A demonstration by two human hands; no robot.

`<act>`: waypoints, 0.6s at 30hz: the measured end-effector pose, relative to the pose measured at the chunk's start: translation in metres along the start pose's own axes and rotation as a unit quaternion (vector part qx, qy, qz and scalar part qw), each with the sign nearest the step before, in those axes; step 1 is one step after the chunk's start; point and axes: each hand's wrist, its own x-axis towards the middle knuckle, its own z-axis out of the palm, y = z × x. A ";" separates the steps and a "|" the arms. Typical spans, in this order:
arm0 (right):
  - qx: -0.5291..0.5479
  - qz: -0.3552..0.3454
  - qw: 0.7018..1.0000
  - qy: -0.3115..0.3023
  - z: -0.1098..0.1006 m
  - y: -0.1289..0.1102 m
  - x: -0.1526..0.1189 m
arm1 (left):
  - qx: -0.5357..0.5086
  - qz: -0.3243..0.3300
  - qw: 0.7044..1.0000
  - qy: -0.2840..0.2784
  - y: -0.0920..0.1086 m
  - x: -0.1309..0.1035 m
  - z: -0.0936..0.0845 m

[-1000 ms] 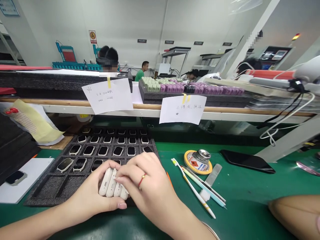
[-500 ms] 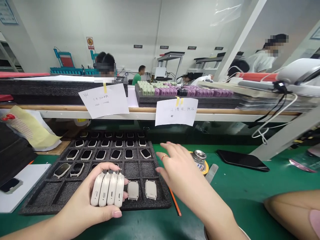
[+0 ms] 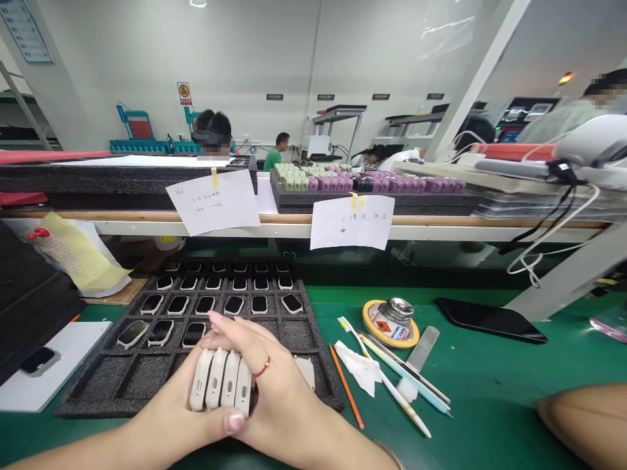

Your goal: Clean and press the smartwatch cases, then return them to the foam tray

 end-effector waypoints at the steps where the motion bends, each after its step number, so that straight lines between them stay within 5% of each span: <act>1: 0.007 0.007 1.000 0.004 0.000 0.000 0.000 | -0.008 -0.003 1.000 -0.021 0.001 -0.001 -0.002; 11: 0.008 0.014 1.000 0.002 -0.009 -0.004 -0.002 | -0.006 -0.033 0.997 -0.075 0.002 -0.003 -0.014; 18: -0.021 -0.006 1.000 -0.018 -0.007 -0.007 -0.002 | 0.046 -0.008 0.999 -0.029 0.006 0.003 -0.005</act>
